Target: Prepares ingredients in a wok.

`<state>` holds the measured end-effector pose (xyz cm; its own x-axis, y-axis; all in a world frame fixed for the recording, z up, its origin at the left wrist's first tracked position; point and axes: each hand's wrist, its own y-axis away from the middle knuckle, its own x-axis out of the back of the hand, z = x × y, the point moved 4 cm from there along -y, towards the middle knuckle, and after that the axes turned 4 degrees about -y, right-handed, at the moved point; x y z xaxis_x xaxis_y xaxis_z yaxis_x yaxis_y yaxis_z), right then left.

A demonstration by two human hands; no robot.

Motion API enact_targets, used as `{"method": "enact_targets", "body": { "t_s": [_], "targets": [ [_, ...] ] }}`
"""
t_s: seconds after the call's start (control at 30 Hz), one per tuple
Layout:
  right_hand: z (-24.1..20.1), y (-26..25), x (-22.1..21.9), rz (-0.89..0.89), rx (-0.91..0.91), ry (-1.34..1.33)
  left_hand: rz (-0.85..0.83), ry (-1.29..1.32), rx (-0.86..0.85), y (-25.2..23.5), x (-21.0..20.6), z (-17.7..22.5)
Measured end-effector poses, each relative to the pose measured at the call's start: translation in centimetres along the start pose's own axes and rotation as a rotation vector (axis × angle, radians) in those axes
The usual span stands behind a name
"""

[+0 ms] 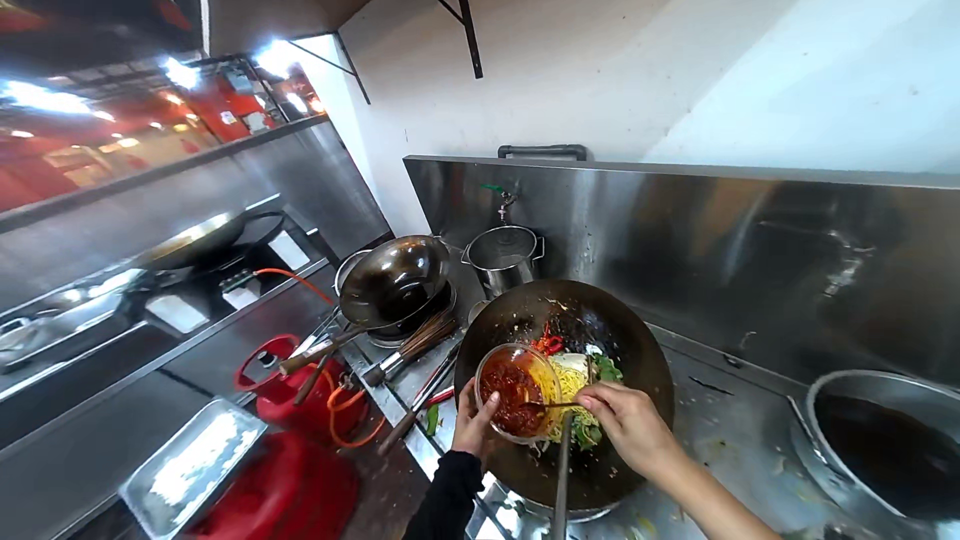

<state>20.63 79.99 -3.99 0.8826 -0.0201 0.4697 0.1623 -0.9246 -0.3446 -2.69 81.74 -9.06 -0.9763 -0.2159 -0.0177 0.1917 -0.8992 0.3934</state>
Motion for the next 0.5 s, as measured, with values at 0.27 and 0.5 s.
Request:
{"method": "enact_targets", "body": {
  "t_s": [0.27, 0.5],
  "targets": [
    [3.5, 2.0, -0.8, 0.228, -0.576, -0.371, 0.052, 0.057, 0.292, 0.2, -1.7, -1.4],
    [3.4, 1.3, -0.5, 0.402, -0.686, -0.551, 0.081, 0.097, 0.311, -0.8, -1.6, -2.4]
  ]
}}
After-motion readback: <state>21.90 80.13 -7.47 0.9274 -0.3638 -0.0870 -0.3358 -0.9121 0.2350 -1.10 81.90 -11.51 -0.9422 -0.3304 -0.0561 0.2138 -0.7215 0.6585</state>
